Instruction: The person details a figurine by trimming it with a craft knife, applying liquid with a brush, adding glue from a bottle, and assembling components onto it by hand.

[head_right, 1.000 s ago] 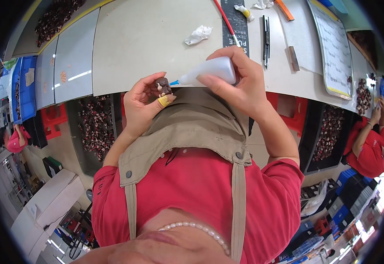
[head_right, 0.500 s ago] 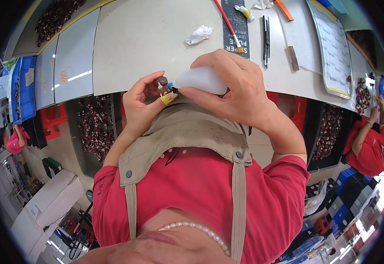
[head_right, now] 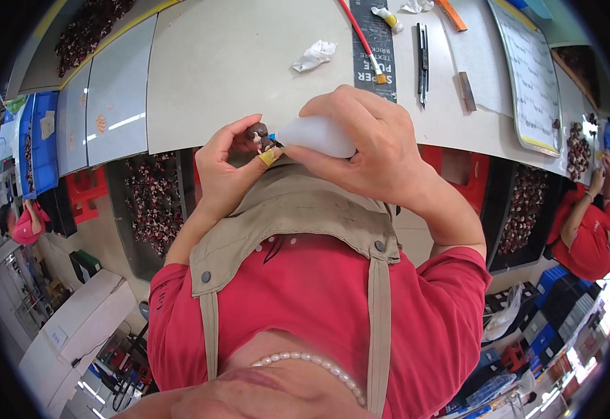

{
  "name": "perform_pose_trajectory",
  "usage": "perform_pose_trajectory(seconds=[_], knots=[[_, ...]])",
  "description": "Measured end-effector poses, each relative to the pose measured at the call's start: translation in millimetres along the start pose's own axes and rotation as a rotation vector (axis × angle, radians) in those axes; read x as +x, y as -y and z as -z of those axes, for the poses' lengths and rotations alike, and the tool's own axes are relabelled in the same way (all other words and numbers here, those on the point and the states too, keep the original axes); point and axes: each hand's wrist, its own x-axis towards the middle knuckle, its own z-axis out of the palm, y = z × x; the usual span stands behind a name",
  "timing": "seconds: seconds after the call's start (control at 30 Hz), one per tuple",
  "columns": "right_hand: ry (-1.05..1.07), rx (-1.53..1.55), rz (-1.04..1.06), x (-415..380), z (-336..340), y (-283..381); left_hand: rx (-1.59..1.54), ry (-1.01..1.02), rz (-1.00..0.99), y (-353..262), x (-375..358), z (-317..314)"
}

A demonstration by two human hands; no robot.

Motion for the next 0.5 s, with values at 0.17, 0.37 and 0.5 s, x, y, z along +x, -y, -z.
perform_pose_trajectory(seconds=[0.17,0.37,0.5], knots=[[0.008,-0.011,0.025,1,-2,-2,0.102,-0.003,-0.052,-1,0,3],[-0.033,0.053,-0.125,4,0,-2,0.122,-0.058,-0.115,-7,3,10],[-0.065,0.214,-0.267,1,-5,-8,0.215,-0.084,-0.162,-1,3,16]])
